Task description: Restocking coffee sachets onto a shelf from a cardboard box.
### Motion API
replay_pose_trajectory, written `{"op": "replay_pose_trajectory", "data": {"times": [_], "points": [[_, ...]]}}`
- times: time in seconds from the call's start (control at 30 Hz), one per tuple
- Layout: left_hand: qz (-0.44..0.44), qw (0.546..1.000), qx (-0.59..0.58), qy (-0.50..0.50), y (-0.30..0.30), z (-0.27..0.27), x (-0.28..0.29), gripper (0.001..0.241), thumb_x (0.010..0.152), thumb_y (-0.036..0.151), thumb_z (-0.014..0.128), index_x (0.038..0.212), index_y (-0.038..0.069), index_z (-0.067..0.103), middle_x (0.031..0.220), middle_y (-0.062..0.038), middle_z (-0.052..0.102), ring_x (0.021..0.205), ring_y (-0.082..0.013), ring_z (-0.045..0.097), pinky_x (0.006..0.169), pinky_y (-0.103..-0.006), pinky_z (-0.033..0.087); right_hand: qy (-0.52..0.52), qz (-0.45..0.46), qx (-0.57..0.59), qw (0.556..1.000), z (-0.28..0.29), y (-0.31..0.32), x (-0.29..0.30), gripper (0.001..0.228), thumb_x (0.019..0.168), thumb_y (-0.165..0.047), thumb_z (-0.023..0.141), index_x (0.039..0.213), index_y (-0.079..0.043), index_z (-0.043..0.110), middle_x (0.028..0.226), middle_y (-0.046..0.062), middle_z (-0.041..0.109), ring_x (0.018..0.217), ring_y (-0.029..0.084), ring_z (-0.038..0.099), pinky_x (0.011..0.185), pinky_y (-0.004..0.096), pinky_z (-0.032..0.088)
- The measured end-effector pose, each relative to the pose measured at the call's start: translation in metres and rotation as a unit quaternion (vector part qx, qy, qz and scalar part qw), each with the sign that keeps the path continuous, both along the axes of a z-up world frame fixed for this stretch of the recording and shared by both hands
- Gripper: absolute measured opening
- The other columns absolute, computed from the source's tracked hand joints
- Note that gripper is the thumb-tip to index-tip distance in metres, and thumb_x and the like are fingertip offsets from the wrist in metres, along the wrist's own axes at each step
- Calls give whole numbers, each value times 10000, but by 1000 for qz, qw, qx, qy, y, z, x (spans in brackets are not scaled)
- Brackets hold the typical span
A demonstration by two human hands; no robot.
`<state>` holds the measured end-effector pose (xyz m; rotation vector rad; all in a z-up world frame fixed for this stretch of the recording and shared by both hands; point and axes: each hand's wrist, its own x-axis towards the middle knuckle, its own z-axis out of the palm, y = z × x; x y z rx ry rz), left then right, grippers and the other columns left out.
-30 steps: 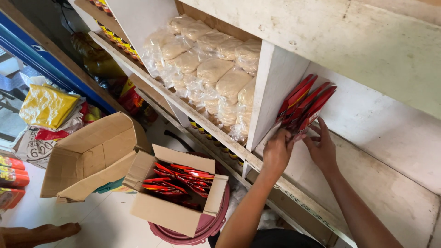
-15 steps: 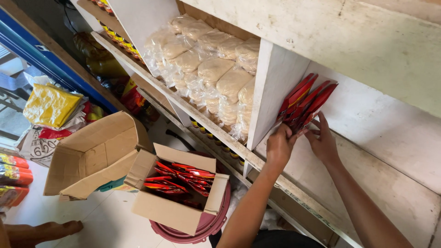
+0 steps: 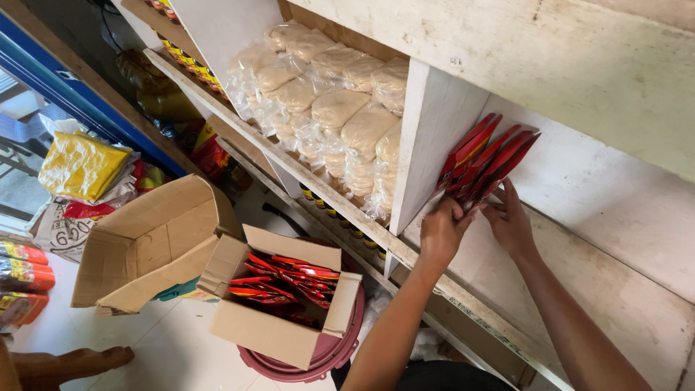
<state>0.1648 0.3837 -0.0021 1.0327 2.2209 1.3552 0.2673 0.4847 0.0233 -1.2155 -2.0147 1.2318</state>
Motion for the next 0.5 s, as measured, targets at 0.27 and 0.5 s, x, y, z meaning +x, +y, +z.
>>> {"op": "replay_pose_trajectory", "data": {"times": [0.27, 0.5], "points": [[-10, 1000, -2, 6, 14, -17, -5, 225, 878, 284, 781, 888, 170, 587, 817, -65, 738, 850, -345, 762, 742, -482, 632, 0, -4, -5, 1000, -3, 0, 0, 816, 936, -246, 669, 1643, -118, 283, 1512, 199, 527, 1277, 364, 586, 1086, 489, 463], [-16, 999, 13, 27, 22, -28, -7, 246, 884, 348, 767, 863, 175, 593, 794, -60, 728, 805, -349, 759, 717, -486, 635, -13, -4, 7, 1000, -9, 1, 1, 822, 939, -208, 660, 1639, -61, 257, 1546, 224, 485, 1298, 366, 572, 1092, 488, 467]]}}
